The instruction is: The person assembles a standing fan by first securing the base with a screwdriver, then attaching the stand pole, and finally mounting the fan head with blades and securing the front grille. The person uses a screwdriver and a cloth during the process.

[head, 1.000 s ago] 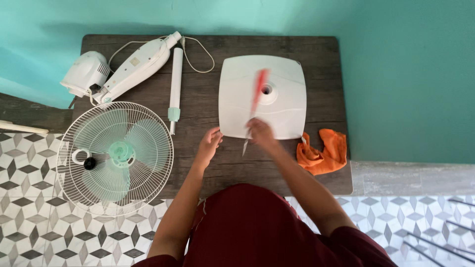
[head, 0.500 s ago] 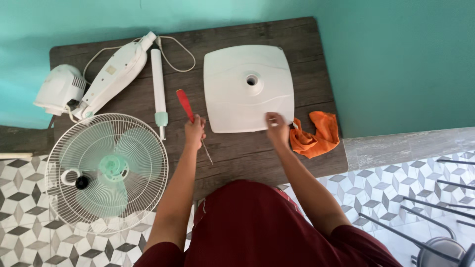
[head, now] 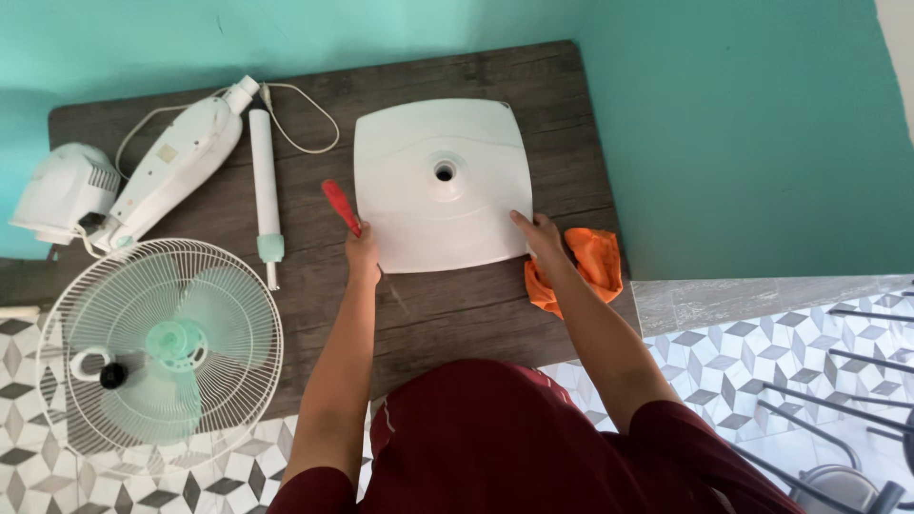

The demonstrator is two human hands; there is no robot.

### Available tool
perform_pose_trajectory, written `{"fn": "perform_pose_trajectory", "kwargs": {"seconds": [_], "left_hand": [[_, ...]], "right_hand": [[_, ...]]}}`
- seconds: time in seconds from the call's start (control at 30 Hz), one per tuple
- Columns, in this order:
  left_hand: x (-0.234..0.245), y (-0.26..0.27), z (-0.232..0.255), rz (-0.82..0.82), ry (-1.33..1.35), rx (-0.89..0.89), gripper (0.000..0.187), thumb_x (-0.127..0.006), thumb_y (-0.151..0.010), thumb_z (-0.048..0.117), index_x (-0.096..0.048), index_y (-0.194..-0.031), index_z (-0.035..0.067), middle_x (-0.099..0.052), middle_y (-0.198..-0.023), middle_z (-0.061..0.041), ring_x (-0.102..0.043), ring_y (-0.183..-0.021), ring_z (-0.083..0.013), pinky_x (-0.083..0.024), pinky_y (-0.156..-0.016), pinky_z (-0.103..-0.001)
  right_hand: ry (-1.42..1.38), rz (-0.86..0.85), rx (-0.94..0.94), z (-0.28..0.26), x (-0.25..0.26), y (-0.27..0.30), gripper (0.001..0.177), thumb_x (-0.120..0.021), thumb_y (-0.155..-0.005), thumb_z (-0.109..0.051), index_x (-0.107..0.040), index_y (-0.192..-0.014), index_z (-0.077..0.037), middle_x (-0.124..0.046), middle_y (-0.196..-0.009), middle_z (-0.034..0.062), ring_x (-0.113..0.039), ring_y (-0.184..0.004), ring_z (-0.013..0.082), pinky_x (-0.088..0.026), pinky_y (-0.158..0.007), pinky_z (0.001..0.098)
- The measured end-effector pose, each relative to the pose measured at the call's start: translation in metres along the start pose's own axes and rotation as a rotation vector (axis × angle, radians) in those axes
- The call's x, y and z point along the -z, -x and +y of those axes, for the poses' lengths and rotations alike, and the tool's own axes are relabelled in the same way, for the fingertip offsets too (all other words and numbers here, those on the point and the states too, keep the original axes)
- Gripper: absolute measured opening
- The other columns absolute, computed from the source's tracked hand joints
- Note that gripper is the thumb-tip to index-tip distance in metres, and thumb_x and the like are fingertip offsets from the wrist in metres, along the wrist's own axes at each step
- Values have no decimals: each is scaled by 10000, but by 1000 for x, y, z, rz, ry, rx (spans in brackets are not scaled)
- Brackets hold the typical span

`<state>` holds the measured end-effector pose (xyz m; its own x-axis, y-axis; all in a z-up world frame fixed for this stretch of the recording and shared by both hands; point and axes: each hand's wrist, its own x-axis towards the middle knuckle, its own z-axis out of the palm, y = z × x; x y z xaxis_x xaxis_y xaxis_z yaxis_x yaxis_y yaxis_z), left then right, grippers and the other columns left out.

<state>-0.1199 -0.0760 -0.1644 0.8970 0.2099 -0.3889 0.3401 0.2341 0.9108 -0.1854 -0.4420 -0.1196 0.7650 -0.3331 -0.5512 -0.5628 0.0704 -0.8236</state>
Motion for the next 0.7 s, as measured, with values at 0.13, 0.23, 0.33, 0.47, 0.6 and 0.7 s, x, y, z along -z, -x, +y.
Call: {"fn": "perform_pose_trajectory", "kwargs": {"seconds": [0.13,0.23,0.33,0.47,0.6,0.7], "left_hand": [[-16,13,-11,17,122,-134,90,-539,-1096,152,-506,-1024,110,-409,-856,63,-388,-766,-69,-388,-688,-267],[-41,13,-4,23,99,-75,62,-535,-1079,165,-578,-1076,119,-426,-849,72,-396,-759,-66,-391,-685,-260],[-65,21,-5,-46,66,-22,129,-543,-1074,194,-604,-1140,102,-466,-880,89,-420,-788,-45,-400,-722,-231],[-108,19,-5,-138,-28,92,296,-543,-1069,271,-546,-1331,132,-622,-1008,129,-533,-876,0,-454,-798,-194],[-145,18,-16,-243,-13,69,417,-586,-1087,303,-616,-1400,29,-475,-923,34,-371,-757,-105,-342,-657,-297],[-155,11,-23,-220,-27,102,445,-572,-1086,310,-591,-1432,30,-577,-1028,29,-461,-845,-94,-419,-736,-273]], "right_hand": [[81,104,42,0,0,-7,763,-863,-769,-370,-556,-1280,105,-696,-1182,247,-712,-1013,269,-595,-830,352],[57,194,118,-4,15,-25,764,-889,-737,-335,-555,-1264,106,-702,-1163,236,-717,-969,265,-603,-806,347],[37,221,111,3,49,-40,772,-896,-749,-306,-511,-1276,105,-676,-1151,218,-713,-966,258,-610,-817,341],[105,254,127,-2,100,-63,695,-872,-803,-309,-549,-1265,98,-690,-1162,199,-712,-974,242,-589,-830,335],[111,191,166,-10,138,-68,657,-844,-822,-316,-610,-1291,79,-729,-1177,196,-719,-970,247,-581,-804,350],[200,186,119,-14,144,-63,749,-837,-792,-352,-546,-1356,45,-696,-1229,194,-702,-1022,260,-573,-818,372]]}}
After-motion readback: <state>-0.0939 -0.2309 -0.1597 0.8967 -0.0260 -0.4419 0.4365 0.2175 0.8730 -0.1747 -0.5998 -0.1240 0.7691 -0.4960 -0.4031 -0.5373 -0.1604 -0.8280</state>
